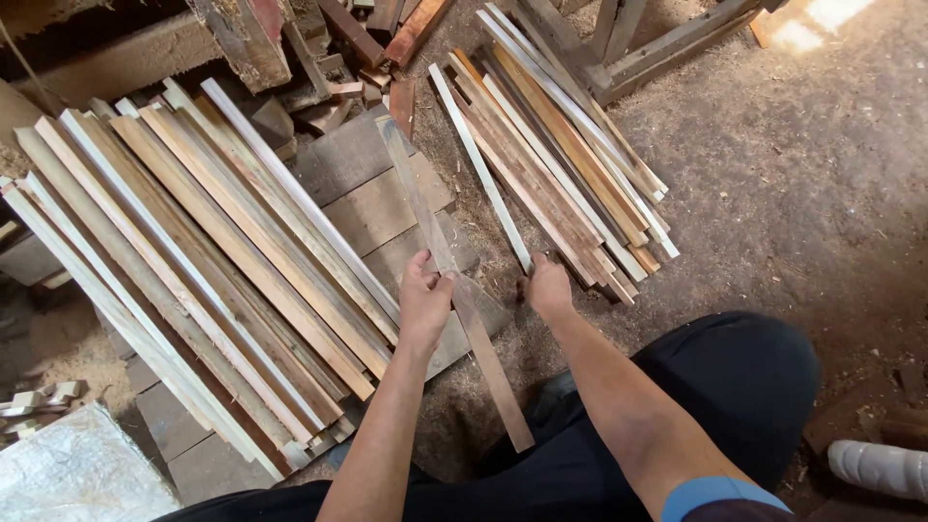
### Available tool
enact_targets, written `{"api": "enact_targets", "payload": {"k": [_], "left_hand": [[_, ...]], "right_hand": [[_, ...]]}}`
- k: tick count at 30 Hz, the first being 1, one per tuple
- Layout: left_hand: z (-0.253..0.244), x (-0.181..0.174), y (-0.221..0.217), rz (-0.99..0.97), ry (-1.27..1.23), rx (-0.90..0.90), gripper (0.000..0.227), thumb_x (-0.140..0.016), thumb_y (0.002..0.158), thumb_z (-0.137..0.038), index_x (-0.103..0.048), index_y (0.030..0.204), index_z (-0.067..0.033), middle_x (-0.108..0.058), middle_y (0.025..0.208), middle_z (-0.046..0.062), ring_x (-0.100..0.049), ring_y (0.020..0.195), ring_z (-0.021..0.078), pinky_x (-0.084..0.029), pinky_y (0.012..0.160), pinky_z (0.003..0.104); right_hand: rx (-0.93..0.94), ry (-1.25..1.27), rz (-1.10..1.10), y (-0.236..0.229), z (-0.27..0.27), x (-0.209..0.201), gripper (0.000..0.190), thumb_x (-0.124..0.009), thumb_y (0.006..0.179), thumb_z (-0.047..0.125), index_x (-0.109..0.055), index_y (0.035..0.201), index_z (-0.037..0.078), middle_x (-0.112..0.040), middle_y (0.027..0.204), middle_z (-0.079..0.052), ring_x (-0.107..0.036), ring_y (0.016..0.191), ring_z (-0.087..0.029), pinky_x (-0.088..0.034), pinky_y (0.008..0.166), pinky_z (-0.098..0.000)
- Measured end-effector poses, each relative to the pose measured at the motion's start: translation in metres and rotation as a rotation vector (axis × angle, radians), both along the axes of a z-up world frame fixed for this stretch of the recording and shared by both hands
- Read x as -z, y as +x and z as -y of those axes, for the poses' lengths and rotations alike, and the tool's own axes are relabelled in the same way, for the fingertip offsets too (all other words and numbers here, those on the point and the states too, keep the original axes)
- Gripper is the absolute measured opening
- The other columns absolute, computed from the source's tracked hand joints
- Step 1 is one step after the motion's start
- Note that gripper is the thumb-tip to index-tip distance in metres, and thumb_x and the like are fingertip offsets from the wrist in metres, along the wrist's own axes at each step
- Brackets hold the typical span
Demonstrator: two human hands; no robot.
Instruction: Inspecting and marking wooden strips with a pencil in a workshop
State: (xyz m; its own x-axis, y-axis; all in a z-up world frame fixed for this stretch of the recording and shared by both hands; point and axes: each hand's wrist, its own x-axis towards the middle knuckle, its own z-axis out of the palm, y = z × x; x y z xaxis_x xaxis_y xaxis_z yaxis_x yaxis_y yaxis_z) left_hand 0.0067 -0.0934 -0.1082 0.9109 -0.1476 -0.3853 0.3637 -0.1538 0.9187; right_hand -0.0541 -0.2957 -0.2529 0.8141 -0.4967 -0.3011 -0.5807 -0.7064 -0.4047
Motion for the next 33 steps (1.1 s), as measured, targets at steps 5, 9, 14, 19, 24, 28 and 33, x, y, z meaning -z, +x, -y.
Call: {"api": "enact_targets", "payload": {"k": [5,9,14,19,24,28,33], "left_hand": [[0.007,-0.055,-0.005,0.013,-0.030,0.028,0.060,-0.055,0.094,-0.001,-0.044,0.152,-0.0140,-0.063,0.093,0.015,-0.060,0.077,0.0173,-0.055,0.066,0.031],[-0.003,-0.049,-0.001,0.094,-0.026,0.033,0.039,-0.052,0.093,0.003,-0.071,0.126,-0.0077,-0.058,0.087,0.009,-0.066,0.068,0.0145,-0.059,0.063,0.027],[-0.023,0.002,0.019,0.127,0.306,0.118,0.029,-0.063,0.090,-0.023,-0.079,0.114,-0.0287,-0.071,0.078,0.003,-0.070,0.074,0.0154,-0.056,0.071,0.034],[-0.022,-0.019,0.015,0.160,0.255,0.150,0.025,-0.067,0.092,-0.037,-0.078,0.108,-0.0219,-0.074,0.079,0.009,-0.070,0.074,0.0210,-0.056,0.071,0.037],[-0.023,-0.057,-0.005,0.184,-0.094,0.152,0.031,-0.072,0.094,-0.042,-0.071,0.085,-0.0124,-0.065,0.064,0.002,-0.059,0.065,0.0111,-0.050,0.056,0.032],[-0.030,-0.075,-0.010,0.224,-0.198,0.136,0.029,-0.070,0.097,-0.036,-0.069,0.083,-0.0109,-0.063,0.063,0.001,-0.057,0.064,0.0104,-0.050,0.056,0.027],[-0.041,-0.084,-0.008,0.364,-0.263,0.229,0.027,-0.061,0.099,-0.030,-0.064,0.111,-0.0060,-0.068,0.087,0.006,-0.068,0.082,0.0165,-0.057,0.076,0.032]], "right_hand": [[-0.010,0.049,-0.002,0.011,0.017,0.095,0.038,-0.075,0.088,0.022,-0.066,0.118,0.001,-0.072,0.104,-0.024,-0.071,0.102,-0.042,-0.063,0.083,-0.0504],[0.173,0.523,0.011,0.024,0.005,0.034,0.037,-0.079,0.080,0.038,-0.078,0.112,0.019,-0.075,0.113,-0.013,-0.071,0.108,-0.035,-0.059,0.084,-0.0483],[0.375,1.111,0.335,0.019,-0.028,-0.143,0.022,-0.072,0.083,0.002,-0.067,0.103,-0.005,-0.061,0.079,-0.009,-0.062,0.062,-0.014,-0.053,0.054,-0.0220],[0.189,1.060,0.219,-0.023,-0.066,-0.205,0.044,-0.074,0.087,0.005,-0.063,0.124,-0.016,-0.067,0.082,-0.018,-0.062,0.059,-0.018,-0.047,0.051,-0.0269],[0.181,0.965,0.384,-0.065,-0.108,-0.166,0.032,-0.074,0.094,0.019,-0.073,0.116,-0.004,-0.073,0.079,-0.020,-0.073,0.062,-0.023,-0.059,0.056,-0.0323],[0.324,1.138,0.362,-0.066,-0.128,-0.193,0.053,-0.050,0.106,0.036,-0.069,0.120,-0.012,-0.071,0.094,-0.020,-0.071,0.078,-0.024,-0.064,0.068,-0.0371],[0.397,1.742,0.258,-0.085,-0.145,-0.178,0.049,-0.036,0.108,0.032,-0.052,0.134,-0.006,-0.064,0.112,-0.023,-0.066,0.093,-0.026,-0.059,0.083,-0.0412]]}}
